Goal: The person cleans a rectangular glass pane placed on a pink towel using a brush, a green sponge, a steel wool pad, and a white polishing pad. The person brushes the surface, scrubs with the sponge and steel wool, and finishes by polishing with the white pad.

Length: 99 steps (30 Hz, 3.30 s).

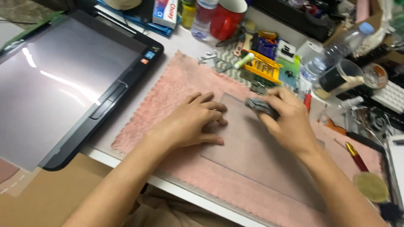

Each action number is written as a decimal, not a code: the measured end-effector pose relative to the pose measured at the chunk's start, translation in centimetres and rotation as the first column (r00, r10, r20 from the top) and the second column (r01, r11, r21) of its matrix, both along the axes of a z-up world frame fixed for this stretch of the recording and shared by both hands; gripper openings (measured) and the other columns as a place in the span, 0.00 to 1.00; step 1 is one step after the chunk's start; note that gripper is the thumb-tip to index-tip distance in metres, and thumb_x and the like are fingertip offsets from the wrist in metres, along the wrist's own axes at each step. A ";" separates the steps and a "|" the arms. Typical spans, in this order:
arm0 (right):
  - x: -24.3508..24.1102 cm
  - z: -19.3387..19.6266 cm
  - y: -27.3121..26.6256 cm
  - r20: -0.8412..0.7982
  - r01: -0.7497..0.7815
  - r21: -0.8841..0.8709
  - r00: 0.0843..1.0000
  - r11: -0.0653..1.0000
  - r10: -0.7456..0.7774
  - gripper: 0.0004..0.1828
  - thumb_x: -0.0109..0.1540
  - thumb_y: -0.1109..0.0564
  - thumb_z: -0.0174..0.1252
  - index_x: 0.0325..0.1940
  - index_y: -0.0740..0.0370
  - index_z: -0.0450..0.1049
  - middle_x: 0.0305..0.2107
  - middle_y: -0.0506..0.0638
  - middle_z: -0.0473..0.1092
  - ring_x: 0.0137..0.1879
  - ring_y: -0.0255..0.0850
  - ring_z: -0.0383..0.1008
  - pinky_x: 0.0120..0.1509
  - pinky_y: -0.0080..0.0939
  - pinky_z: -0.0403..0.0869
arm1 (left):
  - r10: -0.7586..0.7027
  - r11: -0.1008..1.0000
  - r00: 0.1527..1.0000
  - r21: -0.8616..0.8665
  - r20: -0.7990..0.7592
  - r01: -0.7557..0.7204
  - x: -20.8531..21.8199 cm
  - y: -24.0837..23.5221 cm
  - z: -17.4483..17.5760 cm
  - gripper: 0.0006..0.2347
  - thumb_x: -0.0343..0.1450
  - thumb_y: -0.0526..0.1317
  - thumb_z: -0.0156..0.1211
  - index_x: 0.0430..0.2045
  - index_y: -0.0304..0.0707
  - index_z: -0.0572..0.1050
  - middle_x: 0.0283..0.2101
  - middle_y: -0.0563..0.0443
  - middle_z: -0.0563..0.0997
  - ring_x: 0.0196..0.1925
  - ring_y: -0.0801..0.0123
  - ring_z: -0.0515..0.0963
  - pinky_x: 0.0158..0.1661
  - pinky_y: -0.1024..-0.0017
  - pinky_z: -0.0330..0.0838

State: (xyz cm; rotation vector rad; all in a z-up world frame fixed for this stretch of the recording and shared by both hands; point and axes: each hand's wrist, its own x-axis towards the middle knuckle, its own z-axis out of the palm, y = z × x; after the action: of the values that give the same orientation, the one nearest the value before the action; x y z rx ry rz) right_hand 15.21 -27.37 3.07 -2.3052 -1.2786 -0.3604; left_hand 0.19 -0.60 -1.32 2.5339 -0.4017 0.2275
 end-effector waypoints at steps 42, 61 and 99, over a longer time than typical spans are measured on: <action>-5.8 -3.8 3.6 -0.428 -0.465 -0.306 0.847 0.831 0.316 0.41 0.81 0.37 0.28 0.94 0.62 0.41 0.90 0.63 0.33 0.95 0.51 0.26 0.92 0.53 0.28 | -0.049 0.990 0.999 -0.132 0.008 0.049 0.4 1.6 -1.4 0.31 0.87 0.54 0.49 0.86 0.43 0.53 0.85 0.29 0.67 0.86 0.43 0.68 0.78 0.49 0.62; -15.9 -5.2 0.9 -0.134 -0.468 -0.173 0.883 0.867 0.450 0.36 0.77 0.49 0.49 0.89 0.65 0.59 0.88 0.64 0.53 0.92 0.56 0.53 0.93 0.57 0.52 | -0.073 0.960 0.997 -0.270 -0.013 0.067 0.7 0.6 1.1 0.25 0.88 0.48 0.36 0.65 0.28 0.81 0.70 0.37 0.79 0.74 0.44 0.79 0.72 0.51 0.69; -0.2 -3.9 3.4 -0.364 -0.103 -0.040 0.928 0.994 0.082 0.38 0.69 0.71 0.58 0.85 0.55 0.69 0.78 0.61 0.70 0.84 0.59 0.67 0.84 0.67 0.70 | -0.016 0.992 0.996 -0.129 -0.084 0.005 0.9 0.8 1.3 0.19 0.81 0.43 0.63 0.68 0.37 0.81 0.68 0.39 0.82 0.75 0.43 0.79 0.71 0.39 0.68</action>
State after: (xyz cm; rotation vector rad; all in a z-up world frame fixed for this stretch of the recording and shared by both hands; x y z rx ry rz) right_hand 14.98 -23.97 -0.81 -2.2151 -1.2141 0.1347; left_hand 1.09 0.21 0.02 2.4052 -0.3549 0.1362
